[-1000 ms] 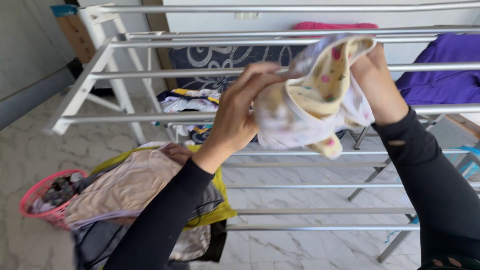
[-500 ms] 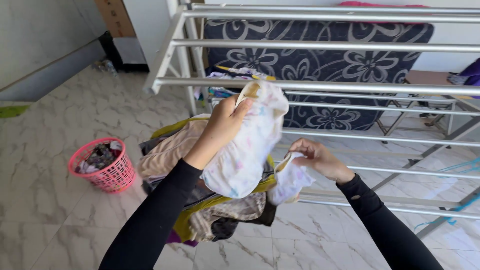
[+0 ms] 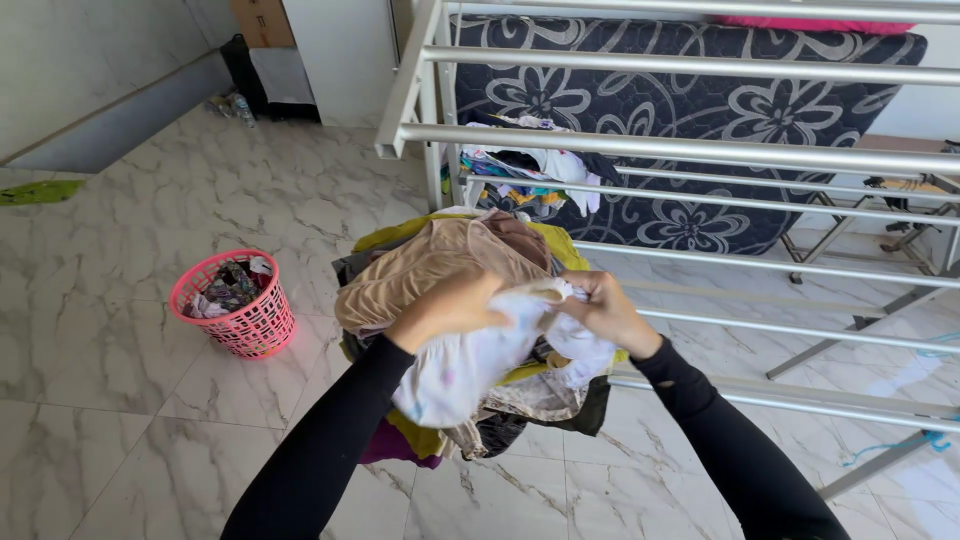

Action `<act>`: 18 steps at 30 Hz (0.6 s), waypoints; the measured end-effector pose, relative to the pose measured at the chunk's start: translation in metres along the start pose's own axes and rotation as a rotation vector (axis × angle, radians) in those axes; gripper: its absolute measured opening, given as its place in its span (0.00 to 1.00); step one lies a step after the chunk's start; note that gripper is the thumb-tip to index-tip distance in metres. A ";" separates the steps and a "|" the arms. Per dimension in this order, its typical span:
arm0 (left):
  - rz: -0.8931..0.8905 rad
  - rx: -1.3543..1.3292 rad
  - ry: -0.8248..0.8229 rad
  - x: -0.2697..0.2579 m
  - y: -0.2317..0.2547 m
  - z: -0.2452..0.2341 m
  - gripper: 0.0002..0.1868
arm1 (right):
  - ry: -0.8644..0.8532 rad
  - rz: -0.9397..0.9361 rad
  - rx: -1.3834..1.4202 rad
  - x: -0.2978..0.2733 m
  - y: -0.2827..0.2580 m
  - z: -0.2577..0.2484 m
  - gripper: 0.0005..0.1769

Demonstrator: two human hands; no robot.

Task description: Taking dry laundry off a rack and folding it.

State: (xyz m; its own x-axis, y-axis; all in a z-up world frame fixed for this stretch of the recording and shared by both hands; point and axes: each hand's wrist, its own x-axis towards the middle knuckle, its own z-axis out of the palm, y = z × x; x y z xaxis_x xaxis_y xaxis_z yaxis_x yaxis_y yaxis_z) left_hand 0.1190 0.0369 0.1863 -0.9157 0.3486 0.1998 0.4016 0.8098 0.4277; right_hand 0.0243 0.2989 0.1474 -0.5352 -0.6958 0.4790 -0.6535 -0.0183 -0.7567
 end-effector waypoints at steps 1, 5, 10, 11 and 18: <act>-0.003 0.000 0.004 -0.014 -0.010 -0.003 0.19 | -0.005 -0.003 0.000 -0.002 0.006 -0.010 0.12; 0.047 -0.281 -0.272 -0.060 -0.051 -0.015 0.16 | -0.264 0.322 0.158 -0.001 0.023 -0.037 0.14; -0.031 -0.413 -0.252 -0.055 -0.107 -0.044 0.14 | -0.131 0.655 0.527 0.045 0.046 -0.035 0.14; -0.070 -0.461 -0.075 -0.046 -0.126 -0.048 0.14 | -0.043 0.641 0.481 0.065 0.048 -0.031 0.15; -0.126 0.088 0.697 0.031 -0.147 0.030 0.17 | 0.188 0.468 0.201 0.122 0.113 -0.005 0.17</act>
State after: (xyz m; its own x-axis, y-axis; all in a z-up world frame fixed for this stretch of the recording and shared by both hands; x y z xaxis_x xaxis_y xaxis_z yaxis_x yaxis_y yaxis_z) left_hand 0.0311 -0.0576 0.1031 -0.7223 -0.1096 0.6829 0.2636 0.8693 0.4182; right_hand -0.1176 0.2156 0.1229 -0.8434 -0.5220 0.1275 -0.2163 0.1127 -0.9698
